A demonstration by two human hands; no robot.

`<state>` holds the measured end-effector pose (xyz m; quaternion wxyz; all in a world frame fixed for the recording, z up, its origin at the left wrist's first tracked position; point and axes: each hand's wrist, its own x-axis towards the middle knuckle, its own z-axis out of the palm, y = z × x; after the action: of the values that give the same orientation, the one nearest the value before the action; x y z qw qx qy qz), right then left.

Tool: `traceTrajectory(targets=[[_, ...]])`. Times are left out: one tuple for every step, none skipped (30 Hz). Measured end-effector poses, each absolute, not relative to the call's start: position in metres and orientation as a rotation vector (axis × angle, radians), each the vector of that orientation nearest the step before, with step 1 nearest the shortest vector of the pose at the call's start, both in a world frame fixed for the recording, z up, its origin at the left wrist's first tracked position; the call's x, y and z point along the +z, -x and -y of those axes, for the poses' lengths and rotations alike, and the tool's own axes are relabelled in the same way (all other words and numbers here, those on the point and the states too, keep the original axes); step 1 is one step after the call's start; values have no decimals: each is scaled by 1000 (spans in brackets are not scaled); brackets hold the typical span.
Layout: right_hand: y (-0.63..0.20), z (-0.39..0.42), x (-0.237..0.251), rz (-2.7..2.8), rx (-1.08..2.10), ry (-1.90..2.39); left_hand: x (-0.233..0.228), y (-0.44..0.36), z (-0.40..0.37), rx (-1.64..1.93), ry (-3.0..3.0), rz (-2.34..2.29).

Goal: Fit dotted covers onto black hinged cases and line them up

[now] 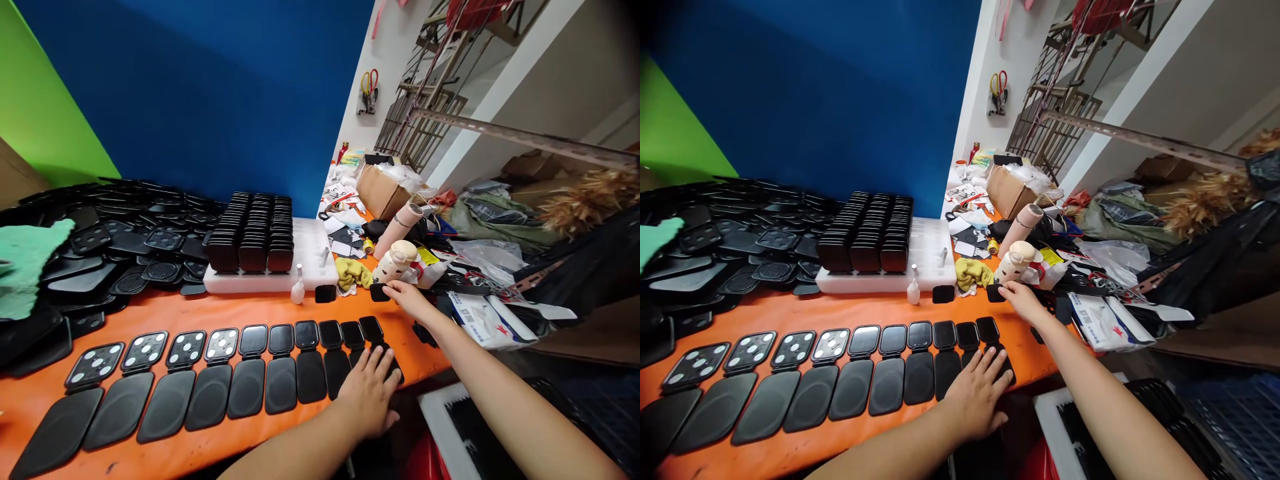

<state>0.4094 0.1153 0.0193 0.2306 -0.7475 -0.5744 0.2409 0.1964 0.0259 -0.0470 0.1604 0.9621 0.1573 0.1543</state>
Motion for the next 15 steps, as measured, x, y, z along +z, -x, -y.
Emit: traceTrajectory(targets=[[-401,-108,22,1571,689,2021,-42,-194,-25,476,-2707,-421],[-391,-100,25,1563,720,1987,-36,-190,-24,515,-2646,-402],[-381,-92,27,1554,751,1953,-31,-185,-23,556,-2555,-422],[-370,-83,28,1539,782,1921,-26,-179,-22,598,-2429,-495],[-358,-74,28,1521,819,1886,-22,-172,-21,641,-2262,-606],[-346,-65,27,1488,876,1844,-19,-164,-21,685,-2062,-728],[-334,-57,26,1409,983,1784,-16,-154,-21,726,-1856,-827],[-321,-50,24,1356,1088,1728,-15,-142,-22,761,-1685,-905],[-307,-44,22,1356,1210,1673,-13,-130,-23,787,-1571,-962],[-292,-40,21,1393,1335,1613,-13,-116,-24,804,-1518,-1010],[-277,-37,20,1462,1428,1562,-12,-101,-25,815,-1515,-1061],[-262,-37,21,1557,1477,1523,-12,-86,-25,819,-1540,-1124],[-247,-39,22,1663,1472,1503,-12,-71,-26,819,-1575,-1192],[-232,-42,24,1771,1424,1495,-12,-56,-26,820,-1604,-1254],[-218,-47,27,1874,1351,1487,-12,-41,-27,822,-1631,-1303]])
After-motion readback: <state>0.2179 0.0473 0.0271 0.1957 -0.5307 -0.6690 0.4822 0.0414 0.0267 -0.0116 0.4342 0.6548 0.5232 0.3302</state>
